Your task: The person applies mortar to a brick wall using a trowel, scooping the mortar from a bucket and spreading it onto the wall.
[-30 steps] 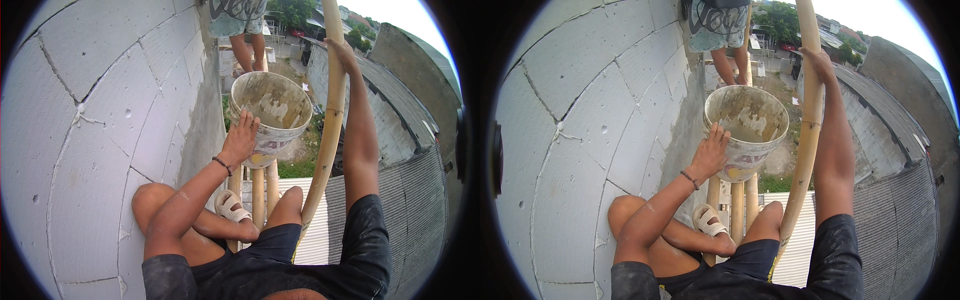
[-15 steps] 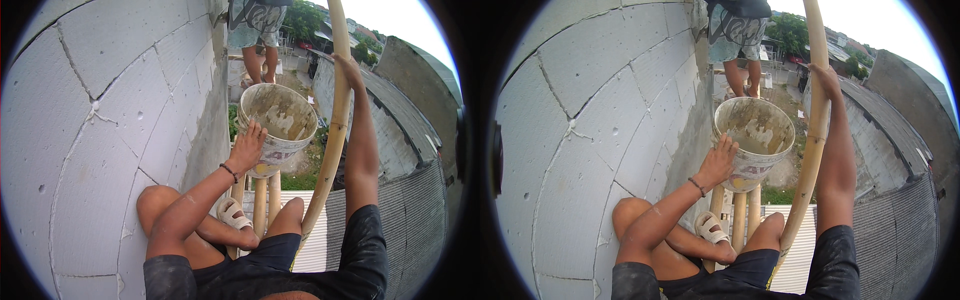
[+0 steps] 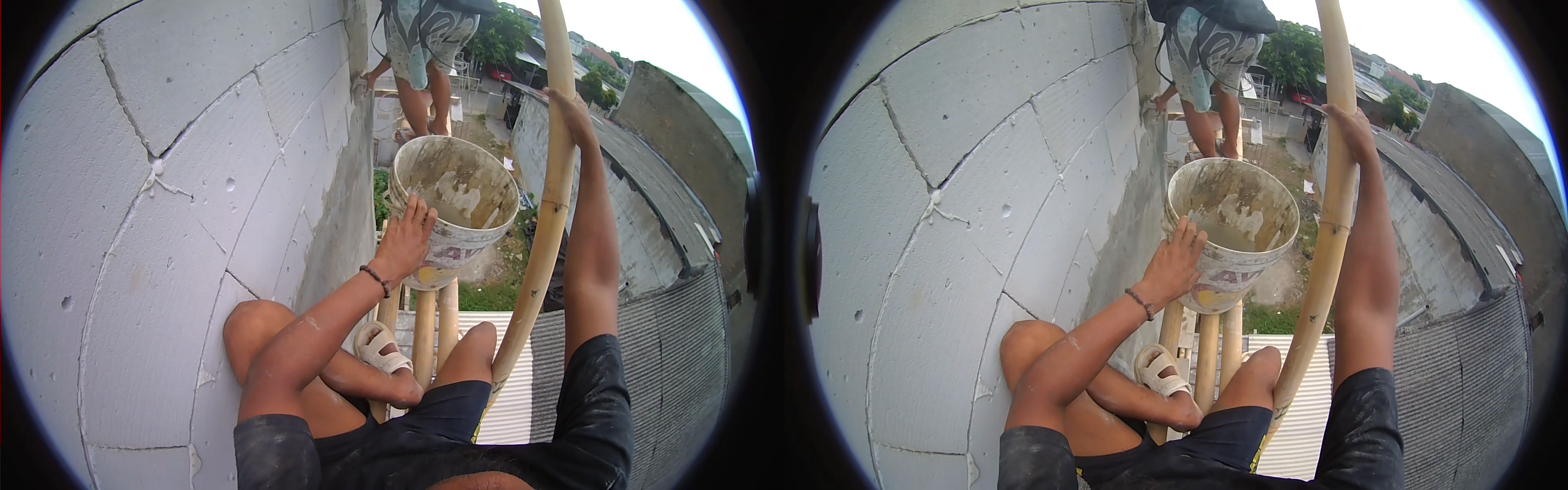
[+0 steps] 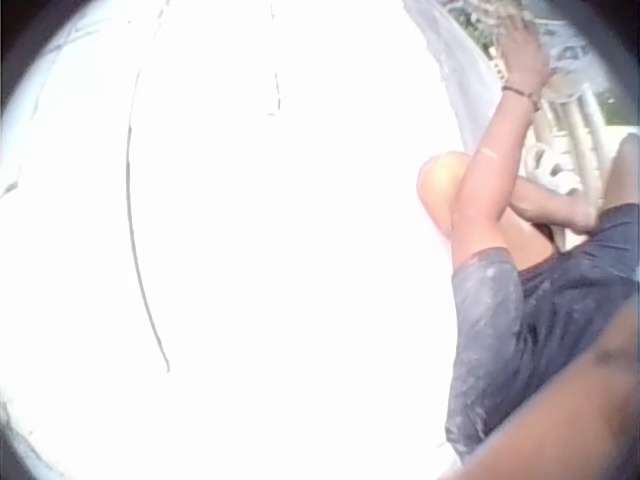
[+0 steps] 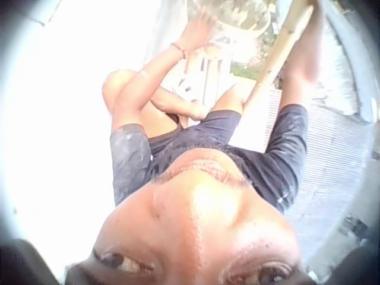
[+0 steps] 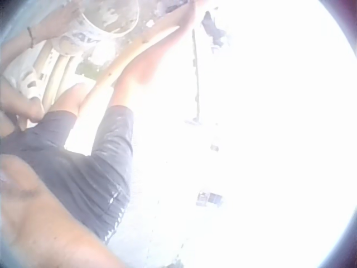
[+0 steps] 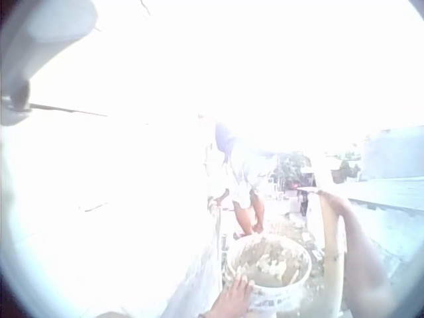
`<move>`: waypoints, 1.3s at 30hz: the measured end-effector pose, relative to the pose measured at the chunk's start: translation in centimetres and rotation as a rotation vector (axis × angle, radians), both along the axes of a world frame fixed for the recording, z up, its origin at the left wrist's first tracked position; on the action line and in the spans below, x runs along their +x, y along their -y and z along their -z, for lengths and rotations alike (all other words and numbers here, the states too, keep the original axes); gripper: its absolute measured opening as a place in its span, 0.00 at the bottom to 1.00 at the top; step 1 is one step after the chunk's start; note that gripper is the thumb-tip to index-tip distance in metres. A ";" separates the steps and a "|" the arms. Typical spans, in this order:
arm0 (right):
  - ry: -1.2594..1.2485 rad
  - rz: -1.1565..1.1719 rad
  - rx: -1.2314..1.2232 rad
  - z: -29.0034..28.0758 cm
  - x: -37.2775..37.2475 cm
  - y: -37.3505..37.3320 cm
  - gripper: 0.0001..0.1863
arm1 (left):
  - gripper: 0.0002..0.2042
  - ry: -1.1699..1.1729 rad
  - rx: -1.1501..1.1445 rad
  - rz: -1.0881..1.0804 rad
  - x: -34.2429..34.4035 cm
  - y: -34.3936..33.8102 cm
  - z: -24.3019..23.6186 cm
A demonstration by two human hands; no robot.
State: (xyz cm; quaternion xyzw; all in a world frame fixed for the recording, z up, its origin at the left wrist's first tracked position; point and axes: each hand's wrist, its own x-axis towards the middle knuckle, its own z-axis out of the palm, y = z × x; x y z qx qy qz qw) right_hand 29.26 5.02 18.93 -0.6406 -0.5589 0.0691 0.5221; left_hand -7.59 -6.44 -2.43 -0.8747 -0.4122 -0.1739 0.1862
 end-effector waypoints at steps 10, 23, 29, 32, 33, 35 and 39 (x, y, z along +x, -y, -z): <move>0.010 0.012 -0.015 0.0 -0.1 0.1 0.38 | 0.37 -0.017 -0.010 0.002 0.0 -0.1 -0.1; -0.009 -0.015 0.004 0.4 0.7 -0.7 0.35 | 0.35 0.023 -0.026 0.017 0.1 -0.2 0.2; -0.008 -0.025 0.029 0.4 0.2 -0.7 0.34 | 0.35 0.018 0.015 0.005 -0.2 -0.4 0.5; -0.011 -0.015 0.018 0.4 0.7 -0.8 0.33 | 0.32 0.018 0.017 0.017 0.0 -0.3 0.5; -0.008 -0.016 0.020 0.4 0.9 -0.9 0.33 | 0.32 0.018 0.009 0.019 0.0 -0.3 0.5; -0.018 -0.009 0.005 0.4 1.5 -1.1 0.36 | 0.34 0.024 0.007 0.022 0.1 -0.2 0.5; -0.007 0.021 -0.003 0.3 0.9 -1.0 0.37 | 0.36 0.021 0.001 0.021 -0.1 -0.2 0.4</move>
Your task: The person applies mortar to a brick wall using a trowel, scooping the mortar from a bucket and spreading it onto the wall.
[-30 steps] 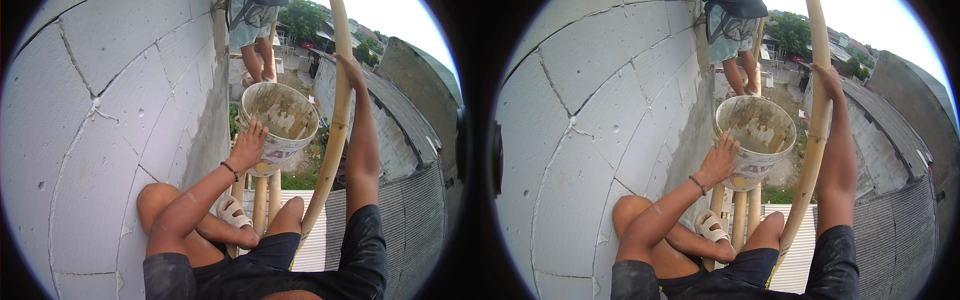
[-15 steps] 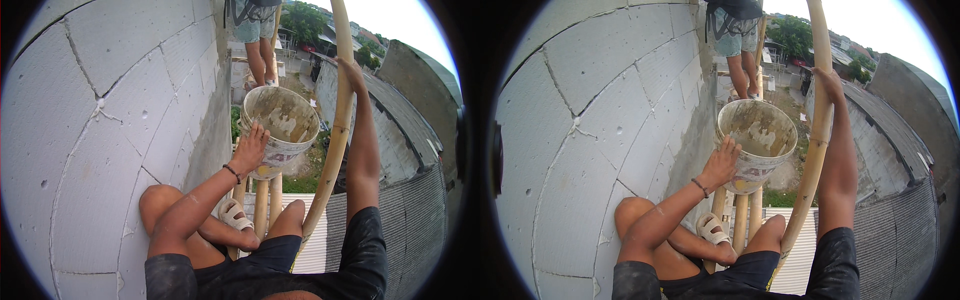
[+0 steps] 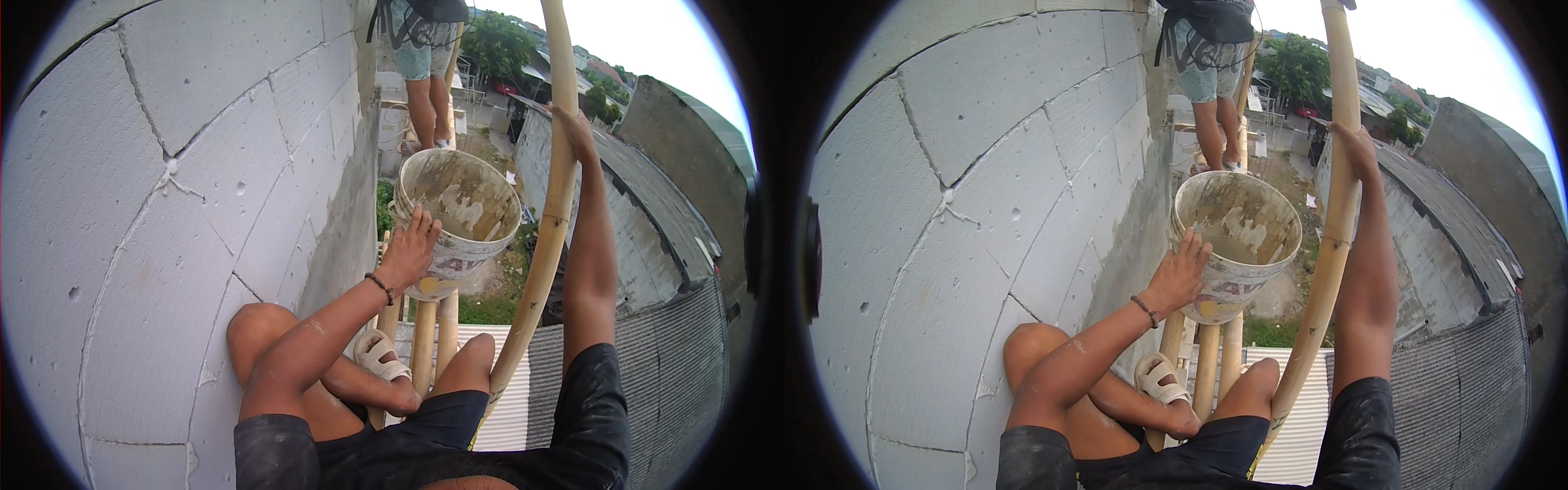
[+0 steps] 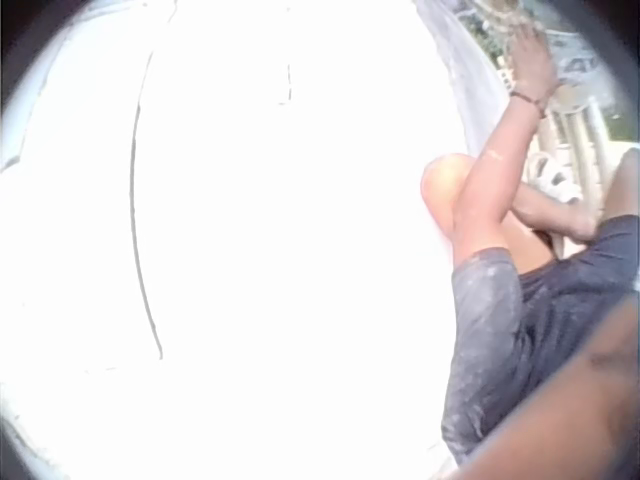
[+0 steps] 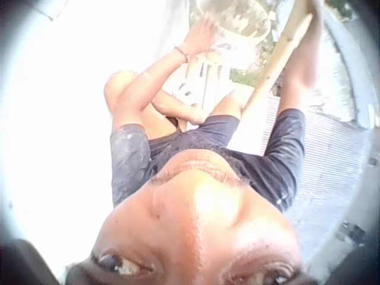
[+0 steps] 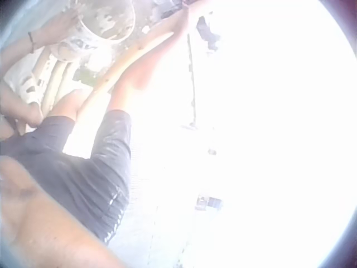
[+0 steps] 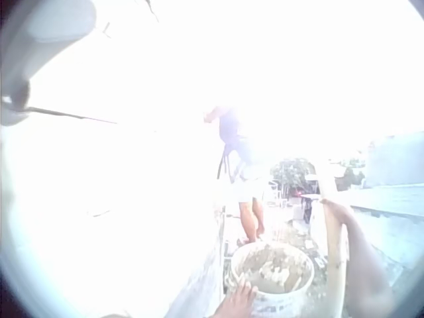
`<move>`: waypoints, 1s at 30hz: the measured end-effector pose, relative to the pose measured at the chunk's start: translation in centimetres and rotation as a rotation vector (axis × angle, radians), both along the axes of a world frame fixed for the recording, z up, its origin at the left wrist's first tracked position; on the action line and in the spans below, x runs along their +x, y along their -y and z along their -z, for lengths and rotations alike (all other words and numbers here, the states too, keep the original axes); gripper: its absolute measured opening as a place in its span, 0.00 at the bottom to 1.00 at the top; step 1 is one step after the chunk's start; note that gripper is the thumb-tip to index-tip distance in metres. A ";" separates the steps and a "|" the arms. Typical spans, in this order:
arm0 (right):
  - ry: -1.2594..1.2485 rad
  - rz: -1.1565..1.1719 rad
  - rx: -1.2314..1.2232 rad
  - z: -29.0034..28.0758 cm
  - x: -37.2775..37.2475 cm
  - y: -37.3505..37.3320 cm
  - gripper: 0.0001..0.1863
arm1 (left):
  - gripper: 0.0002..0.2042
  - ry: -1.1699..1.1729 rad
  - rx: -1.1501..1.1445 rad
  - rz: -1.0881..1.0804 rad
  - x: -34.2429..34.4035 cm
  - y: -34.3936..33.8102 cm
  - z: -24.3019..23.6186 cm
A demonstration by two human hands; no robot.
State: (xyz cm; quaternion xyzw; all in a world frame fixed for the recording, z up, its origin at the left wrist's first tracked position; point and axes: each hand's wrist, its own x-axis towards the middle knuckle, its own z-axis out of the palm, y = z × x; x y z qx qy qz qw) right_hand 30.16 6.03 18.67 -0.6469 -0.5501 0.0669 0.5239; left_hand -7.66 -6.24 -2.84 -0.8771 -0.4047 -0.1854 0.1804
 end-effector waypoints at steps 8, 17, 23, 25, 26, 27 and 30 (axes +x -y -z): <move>-0.011 -0.016 -0.017 -0.1 0.0 0.1 0.38 | 0.36 -0.008 -0.014 0.001 0.1 0.0 -0.2; -0.006 0.017 0.022 0.6 0.6 -0.4 0.33 | 0.36 -0.008 0.009 -0.002 0.4 -0.2 0.2; -0.025 -0.046 -0.014 0.1 -0.2 -0.1 0.39 | 0.36 -0.001 0.025 -0.013 -0.2 -0.2 0.6; -0.018 -0.039 -0.011 0.1 0.1 -0.1 0.39 | 0.37 0.005 0.018 -0.009 0.0 -0.1 0.4; -0.011 -0.036 -0.008 0.1 0.3 -0.2 0.38 | 0.37 0.002 0.021 -0.010 0.0 0.0 0.4; -0.011 -0.032 -0.008 0.1 0.4 -0.3 0.38 | 0.37 0.000 0.026 -0.011 0.1 -0.1 0.4; -0.003 -0.003 -0.017 0.2 0.7 -0.4 0.38 | 0.38 0.014 0.035 -0.004 0.2 -0.1 0.4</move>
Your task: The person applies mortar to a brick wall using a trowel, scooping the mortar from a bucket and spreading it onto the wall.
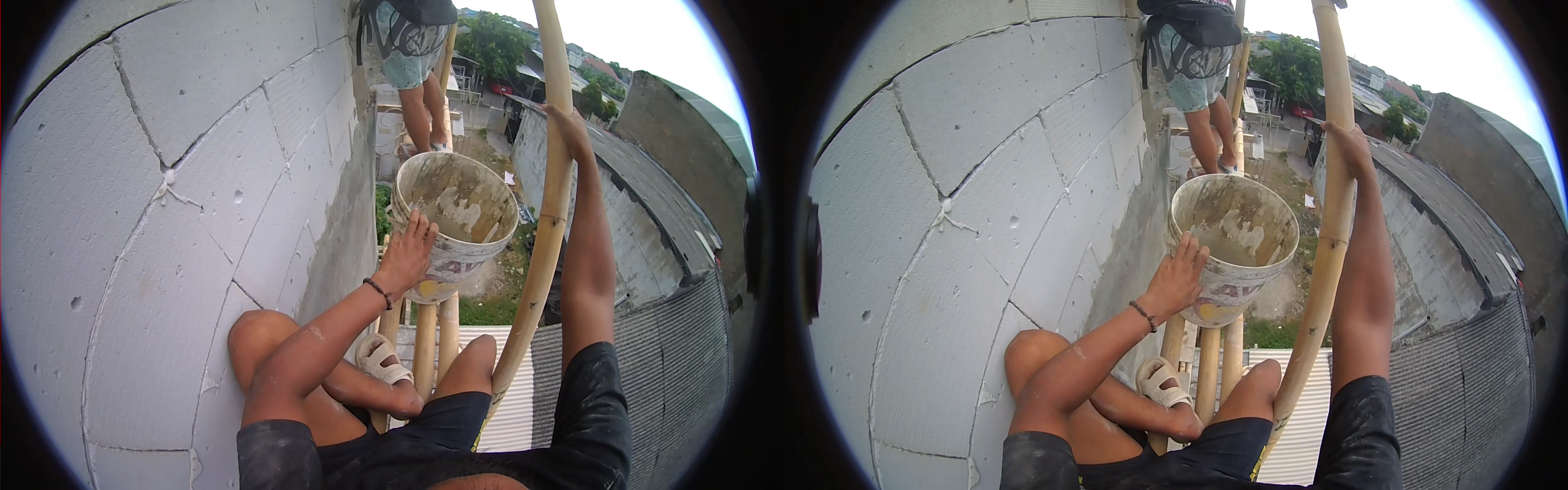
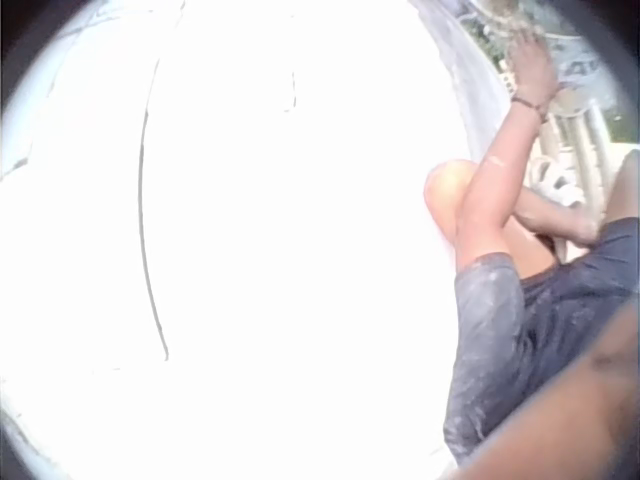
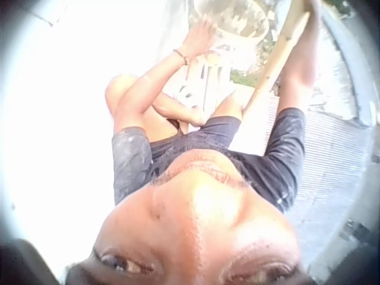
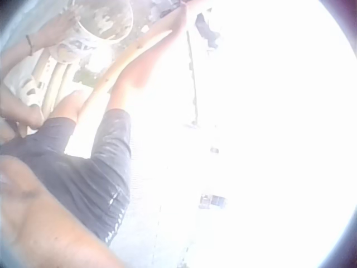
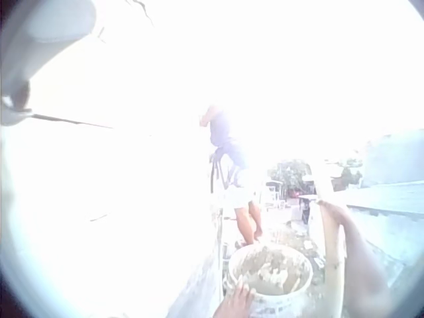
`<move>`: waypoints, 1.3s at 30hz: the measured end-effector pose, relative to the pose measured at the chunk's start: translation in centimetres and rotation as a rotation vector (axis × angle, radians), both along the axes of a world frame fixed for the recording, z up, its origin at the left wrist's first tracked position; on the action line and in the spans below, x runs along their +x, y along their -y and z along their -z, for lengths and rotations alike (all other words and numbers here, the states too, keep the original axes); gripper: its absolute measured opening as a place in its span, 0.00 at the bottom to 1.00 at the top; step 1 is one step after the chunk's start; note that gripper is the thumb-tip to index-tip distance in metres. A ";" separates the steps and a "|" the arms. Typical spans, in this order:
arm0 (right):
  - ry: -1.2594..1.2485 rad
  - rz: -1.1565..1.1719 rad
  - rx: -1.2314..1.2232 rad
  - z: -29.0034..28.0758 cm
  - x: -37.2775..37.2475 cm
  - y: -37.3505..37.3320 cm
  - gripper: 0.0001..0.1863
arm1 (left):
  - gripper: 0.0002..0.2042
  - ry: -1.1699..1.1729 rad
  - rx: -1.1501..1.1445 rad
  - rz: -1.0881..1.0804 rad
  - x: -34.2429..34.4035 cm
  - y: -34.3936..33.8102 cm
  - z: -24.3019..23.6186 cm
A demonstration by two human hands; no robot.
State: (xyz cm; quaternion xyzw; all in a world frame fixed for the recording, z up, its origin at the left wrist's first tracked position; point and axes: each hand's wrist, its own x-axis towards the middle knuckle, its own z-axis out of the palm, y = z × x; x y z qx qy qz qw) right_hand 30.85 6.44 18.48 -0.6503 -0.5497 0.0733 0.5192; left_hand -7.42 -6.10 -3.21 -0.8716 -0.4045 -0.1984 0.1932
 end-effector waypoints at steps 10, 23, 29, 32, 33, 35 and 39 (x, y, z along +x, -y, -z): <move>0.007 -0.016 -0.010 -0.3 -0.7 0.5 0.37 | 0.39 -0.004 -0.054 0.039 -0.2 0.1 -0.9; 0.003 -0.021 0.021 0.1 -0.2 0.1 0.33 | 0.40 -0.012 -0.096 0.034 -0.1 0.2 -0.9; -0.013 -0.056 -0.011 -0.1 -0.8 0.5 0.34 | 0.40 -0.018 -0.091 0.028 -0.2 0.2 -0.9; -0.011 -0.057 0.004 -0.2 -0.7 0.6 0.35 | 0.40 -0.013 -0.092 0.032 -0.1 0.3 -1.0; -0.014 -0.051 0.013 -0.1 -0.7 0.5 0.35 | 0.40 -0.015 -0.089 0.030 -0.1 0.3 -1.0; -0.016 -0.046 0.022 -0.1 -0.7 0.5 0.35 | 0.40 -0.013 -0.094 0.027 0.0 0.3 -1.0; -0.011 -0.035 0.008 -0.1 -0.6 0.3 0.35 | 0.39 -0.009 -0.096 0.029 -0.1 0.3 -1.1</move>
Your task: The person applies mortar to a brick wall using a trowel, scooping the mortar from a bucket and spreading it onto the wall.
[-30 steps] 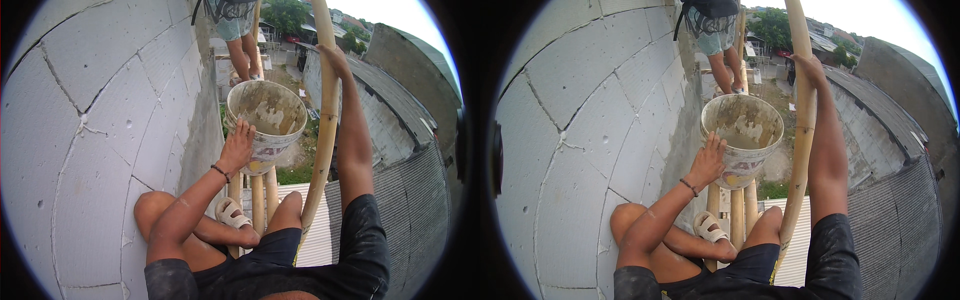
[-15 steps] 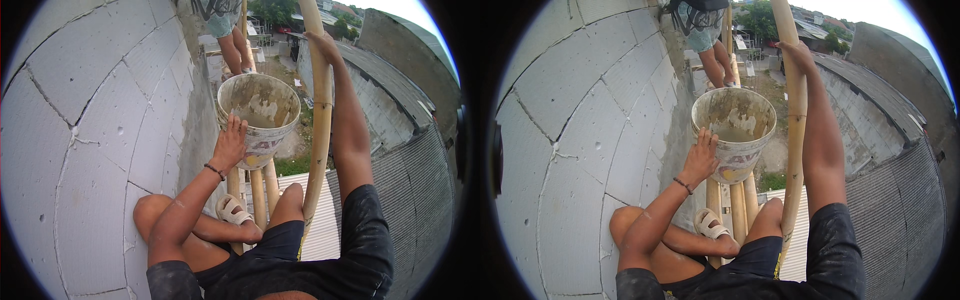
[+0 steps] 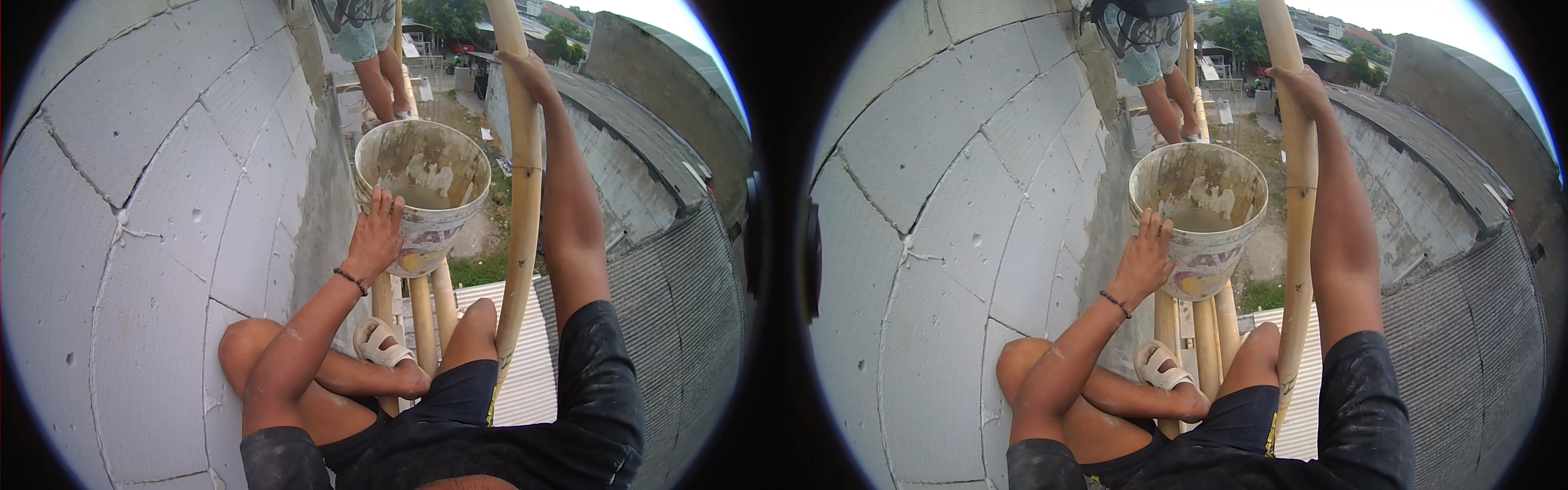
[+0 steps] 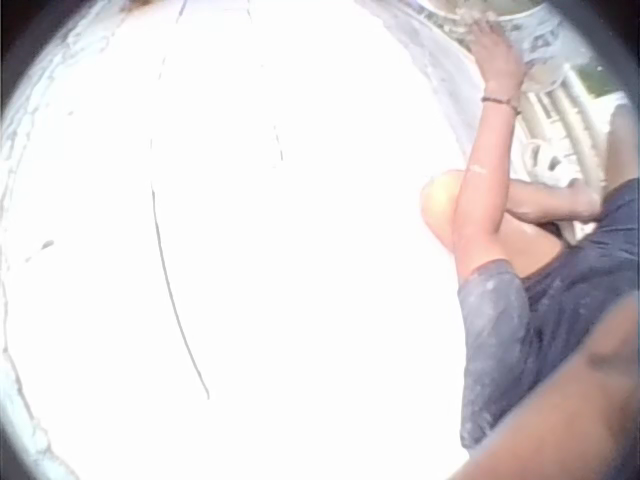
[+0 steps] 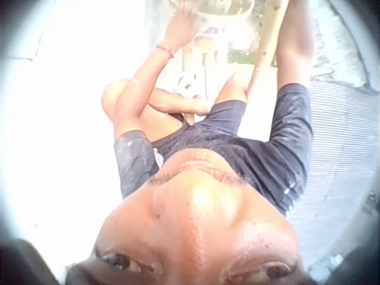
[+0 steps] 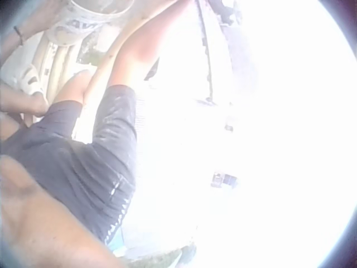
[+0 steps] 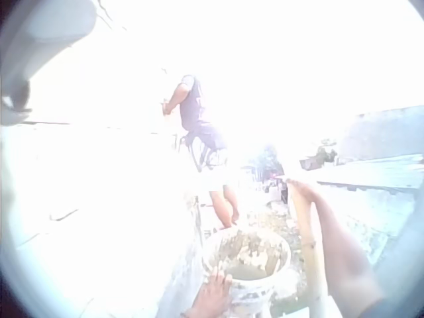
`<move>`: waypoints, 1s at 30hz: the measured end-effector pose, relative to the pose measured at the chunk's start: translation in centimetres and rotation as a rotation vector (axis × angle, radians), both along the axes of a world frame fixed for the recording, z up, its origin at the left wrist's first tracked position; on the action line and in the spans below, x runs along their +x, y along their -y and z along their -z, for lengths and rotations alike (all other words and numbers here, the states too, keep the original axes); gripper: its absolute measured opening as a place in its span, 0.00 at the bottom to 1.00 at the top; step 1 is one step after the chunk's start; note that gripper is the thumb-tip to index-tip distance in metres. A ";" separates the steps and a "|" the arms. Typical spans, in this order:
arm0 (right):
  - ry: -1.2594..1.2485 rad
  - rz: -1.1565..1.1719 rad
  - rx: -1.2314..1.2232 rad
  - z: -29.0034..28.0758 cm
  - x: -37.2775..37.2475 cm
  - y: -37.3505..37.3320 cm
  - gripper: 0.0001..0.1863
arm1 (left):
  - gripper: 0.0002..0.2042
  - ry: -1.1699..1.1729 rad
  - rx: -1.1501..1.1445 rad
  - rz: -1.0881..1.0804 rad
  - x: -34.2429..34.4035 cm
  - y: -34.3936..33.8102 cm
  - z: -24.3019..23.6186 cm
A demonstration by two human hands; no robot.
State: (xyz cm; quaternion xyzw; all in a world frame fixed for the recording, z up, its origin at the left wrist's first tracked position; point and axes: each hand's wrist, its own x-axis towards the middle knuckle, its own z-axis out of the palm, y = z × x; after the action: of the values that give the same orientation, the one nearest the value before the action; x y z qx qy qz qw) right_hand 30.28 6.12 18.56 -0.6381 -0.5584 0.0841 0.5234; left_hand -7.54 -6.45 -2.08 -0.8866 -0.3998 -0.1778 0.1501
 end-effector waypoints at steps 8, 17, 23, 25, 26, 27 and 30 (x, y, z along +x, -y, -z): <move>-0.002 -0.002 0.005 0.2 0.2 0.0 0.35 | 0.40 0.004 -0.004 -0.001 0.1 0.0 0.0; 0.006 -0.003 -0.008 0.1 0.2 -0.1 0.34 | 0.40 0.007 0.014 0.004 0.0 -0.1 0.2; 0.001 -0.017 0.024 0.3 0.0 -0.2 0.34 | 0.39 0.012 0.016 0.006 -0.1 -0.1 0.2; 0.023 0.027 0.017 0.3 0.4 -0.2 0.33 | 0.39 0.014 0.008 0.009 0.1 -0.1 0.1; 0.022 0.028 0.016 0.4 0.5 -0.3 0.33 | 0.39 0.013 0.009 0.007 0.1 -0.1 0.2; 0.017 0.018 0.016 0.3 0.3 -0.3 0.33 | 0.39 0.014 0.012 0.004 0.1 -0.2 0.2; 0.016 0.005 0.017 0.2 0.1 -0.3 0.33 | 0.39 0.019 0.006 0.003 -0.1 -0.2 0.2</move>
State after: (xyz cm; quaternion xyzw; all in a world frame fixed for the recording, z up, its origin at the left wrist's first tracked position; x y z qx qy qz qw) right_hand 30.37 6.41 18.35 -0.6357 -0.5618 0.0727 0.5244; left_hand -7.63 -6.24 -2.27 -0.8851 -0.3992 -0.1875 0.1486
